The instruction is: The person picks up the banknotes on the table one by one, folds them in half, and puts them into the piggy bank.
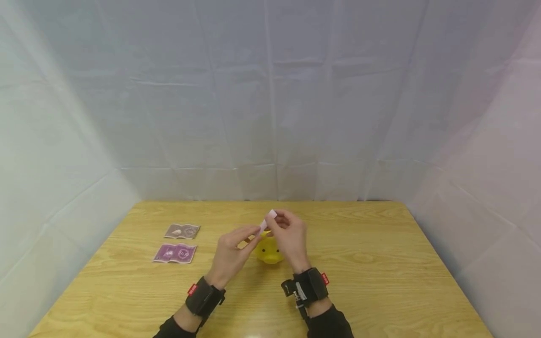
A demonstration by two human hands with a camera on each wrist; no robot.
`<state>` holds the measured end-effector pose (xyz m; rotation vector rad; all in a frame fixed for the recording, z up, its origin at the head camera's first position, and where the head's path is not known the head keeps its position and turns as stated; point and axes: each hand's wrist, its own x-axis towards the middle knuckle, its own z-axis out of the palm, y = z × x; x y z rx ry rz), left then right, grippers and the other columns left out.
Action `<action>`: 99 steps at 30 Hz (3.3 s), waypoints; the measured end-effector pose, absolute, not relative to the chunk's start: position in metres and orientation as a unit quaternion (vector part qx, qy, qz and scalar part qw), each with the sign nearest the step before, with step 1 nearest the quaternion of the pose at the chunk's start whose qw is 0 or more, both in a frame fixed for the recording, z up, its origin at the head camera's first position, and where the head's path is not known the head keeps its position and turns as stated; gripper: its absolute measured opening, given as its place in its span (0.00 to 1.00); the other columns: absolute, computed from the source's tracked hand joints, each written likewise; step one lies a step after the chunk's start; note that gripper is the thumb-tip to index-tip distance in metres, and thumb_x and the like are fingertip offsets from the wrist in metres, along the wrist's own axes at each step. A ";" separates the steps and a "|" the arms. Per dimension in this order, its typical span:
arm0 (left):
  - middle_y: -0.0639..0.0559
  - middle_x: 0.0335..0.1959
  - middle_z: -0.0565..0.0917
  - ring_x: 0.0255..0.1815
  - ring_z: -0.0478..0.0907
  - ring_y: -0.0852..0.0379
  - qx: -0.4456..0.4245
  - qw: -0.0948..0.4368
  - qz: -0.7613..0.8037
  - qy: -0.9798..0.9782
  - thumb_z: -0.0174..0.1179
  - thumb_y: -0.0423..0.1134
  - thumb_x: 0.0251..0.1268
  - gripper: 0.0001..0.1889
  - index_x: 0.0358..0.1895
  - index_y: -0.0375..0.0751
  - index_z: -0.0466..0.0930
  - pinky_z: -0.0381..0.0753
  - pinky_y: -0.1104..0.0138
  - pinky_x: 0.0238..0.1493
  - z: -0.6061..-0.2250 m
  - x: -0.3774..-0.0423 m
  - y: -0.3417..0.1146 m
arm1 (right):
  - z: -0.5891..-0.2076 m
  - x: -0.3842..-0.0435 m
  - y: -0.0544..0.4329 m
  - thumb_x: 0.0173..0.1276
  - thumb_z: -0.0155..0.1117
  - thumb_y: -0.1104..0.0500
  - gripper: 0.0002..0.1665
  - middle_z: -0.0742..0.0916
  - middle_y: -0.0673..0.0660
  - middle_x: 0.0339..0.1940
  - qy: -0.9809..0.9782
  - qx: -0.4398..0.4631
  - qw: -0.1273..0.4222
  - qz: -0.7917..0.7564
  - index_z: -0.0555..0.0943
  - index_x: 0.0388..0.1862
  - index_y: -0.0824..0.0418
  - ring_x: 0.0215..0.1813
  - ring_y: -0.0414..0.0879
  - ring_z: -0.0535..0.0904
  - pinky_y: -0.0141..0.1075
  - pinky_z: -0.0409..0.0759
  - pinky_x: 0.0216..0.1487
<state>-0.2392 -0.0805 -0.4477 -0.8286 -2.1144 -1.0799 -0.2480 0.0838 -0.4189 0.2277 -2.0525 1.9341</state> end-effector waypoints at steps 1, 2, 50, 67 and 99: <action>0.50 0.42 0.89 0.39 0.86 0.59 -0.311 0.307 -0.414 -0.799 0.67 0.32 0.61 0.11 0.47 0.41 0.87 0.85 0.70 0.35 -0.447 -0.239 -0.081 | -0.419 -0.248 0.084 0.68 0.65 0.64 0.13 0.88 0.68 0.40 -0.717 0.085 0.149 0.675 0.82 0.49 0.69 0.36 0.54 0.87 0.38 0.87 0.33; 0.49 0.42 0.89 0.39 0.86 0.59 -0.308 0.307 -0.418 -0.798 0.67 0.31 0.61 0.12 0.48 0.40 0.87 0.85 0.70 0.35 -0.447 -0.239 -0.080 | -0.419 -0.248 0.084 0.68 0.65 0.63 0.13 0.88 0.67 0.40 -0.718 0.092 0.143 0.675 0.83 0.48 0.69 0.37 0.53 0.87 0.37 0.87 0.34; 0.45 0.53 0.83 0.53 0.81 0.50 -0.278 0.222 -0.412 -0.839 0.62 0.28 0.64 0.20 0.60 0.38 0.79 0.85 0.61 0.46 -0.426 -0.245 -0.055 | -0.421 -0.255 0.101 0.69 0.65 0.54 0.15 0.87 0.58 0.44 -0.747 0.108 0.153 0.638 0.83 0.52 0.57 0.45 0.51 0.85 0.35 0.86 0.38; 0.40 0.61 0.79 0.66 0.73 0.44 -0.261 0.174 -0.372 -0.874 0.58 0.24 0.61 0.25 0.63 0.33 0.75 0.72 0.52 0.68 -0.439 -0.245 -0.050 | -0.435 -0.263 0.103 0.66 0.69 0.57 0.16 0.89 0.58 0.47 -0.799 0.090 0.198 0.561 0.85 0.52 0.59 0.47 0.52 0.87 0.42 0.85 0.48; 0.44 0.65 0.76 0.70 0.68 0.45 -0.242 0.124 -0.377 -0.886 0.59 0.32 0.63 0.26 0.66 0.39 0.72 0.67 0.51 0.71 -0.449 -0.251 -0.051 | -0.440 -0.264 0.101 0.72 0.57 0.41 0.25 0.87 0.55 0.53 -0.815 0.087 0.154 0.551 0.83 0.58 0.55 0.54 0.49 0.84 0.46 0.83 0.55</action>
